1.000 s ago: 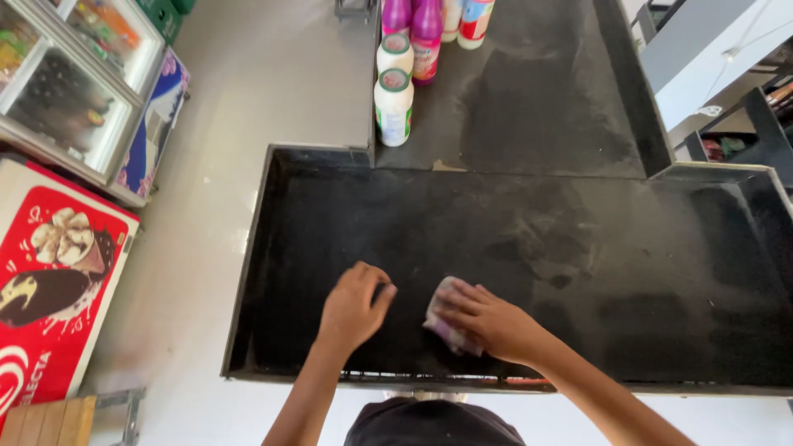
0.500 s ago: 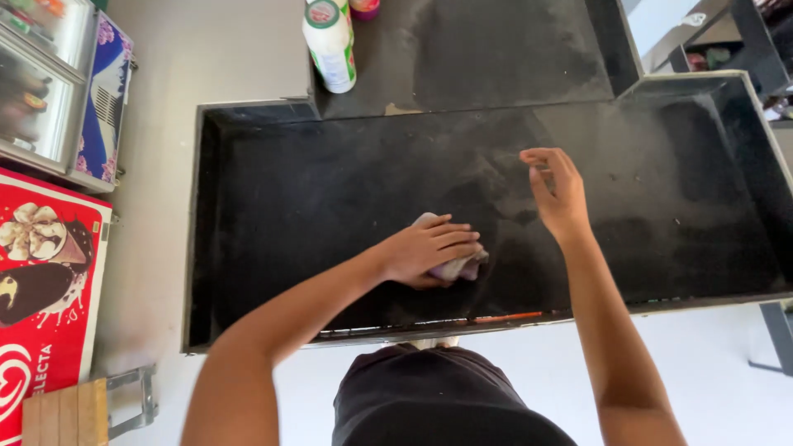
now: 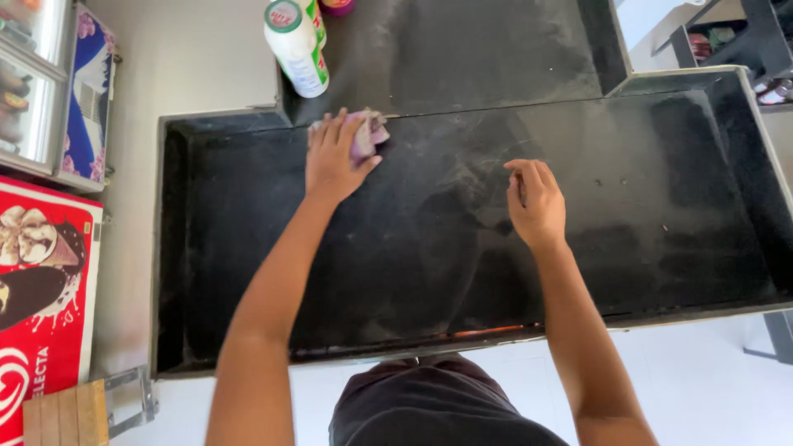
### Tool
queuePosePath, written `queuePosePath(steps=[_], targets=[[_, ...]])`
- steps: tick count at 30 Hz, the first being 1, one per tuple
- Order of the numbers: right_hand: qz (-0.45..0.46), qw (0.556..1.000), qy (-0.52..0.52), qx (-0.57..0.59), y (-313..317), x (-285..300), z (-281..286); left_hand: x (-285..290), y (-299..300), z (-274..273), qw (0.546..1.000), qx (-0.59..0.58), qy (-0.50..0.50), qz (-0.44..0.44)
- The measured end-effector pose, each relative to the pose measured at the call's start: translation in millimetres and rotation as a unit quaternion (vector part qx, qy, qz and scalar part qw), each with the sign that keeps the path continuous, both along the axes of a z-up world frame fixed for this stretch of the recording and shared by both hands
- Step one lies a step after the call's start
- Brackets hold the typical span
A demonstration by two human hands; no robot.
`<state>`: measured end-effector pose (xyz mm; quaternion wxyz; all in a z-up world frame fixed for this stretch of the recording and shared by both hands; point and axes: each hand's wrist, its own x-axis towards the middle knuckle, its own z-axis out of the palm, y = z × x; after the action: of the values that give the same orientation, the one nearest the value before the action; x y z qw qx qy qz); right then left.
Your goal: Wiping down a checkout counter in a grocery store with a cleaning cloth.
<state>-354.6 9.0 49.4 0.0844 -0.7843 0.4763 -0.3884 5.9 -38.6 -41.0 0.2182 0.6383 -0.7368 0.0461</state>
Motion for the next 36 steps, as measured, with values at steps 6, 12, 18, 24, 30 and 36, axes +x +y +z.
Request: queuePosePath(steps=[6,12,18,24,30,36], targets=[[-0.094,0.987,0.043,-0.12,-2.2,-12.1,-2.9,-151.9,-11.8,2.5,0.981,-0.138,0.074,-0.115],[-0.119,0.98,0.032,-0.154,3.0,-12.2,8.8,-215.4,96.1,18.6,0.941,-0.067,0.007,-0.331],[-0.109,0.985,0.023,-0.133,10.4,1.8,21.3,-136.7,168.8,53.6,0.774,0.235,0.147,-0.57],[-0.08,0.989,-0.011,-0.123,15.4,1.0,20.7,-86.5,194.9,108.7,0.789,0.46,0.12,-0.39],[-0.077,0.989,0.005,-0.126,14.2,2.6,9.0,-26.3,160.5,128.7,0.733,0.585,0.265,-0.223],[-0.061,0.989,0.018,-0.13,9.4,-1.2,1.9,-14.9,60.8,41.6,0.962,0.043,0.232,-0.138]])
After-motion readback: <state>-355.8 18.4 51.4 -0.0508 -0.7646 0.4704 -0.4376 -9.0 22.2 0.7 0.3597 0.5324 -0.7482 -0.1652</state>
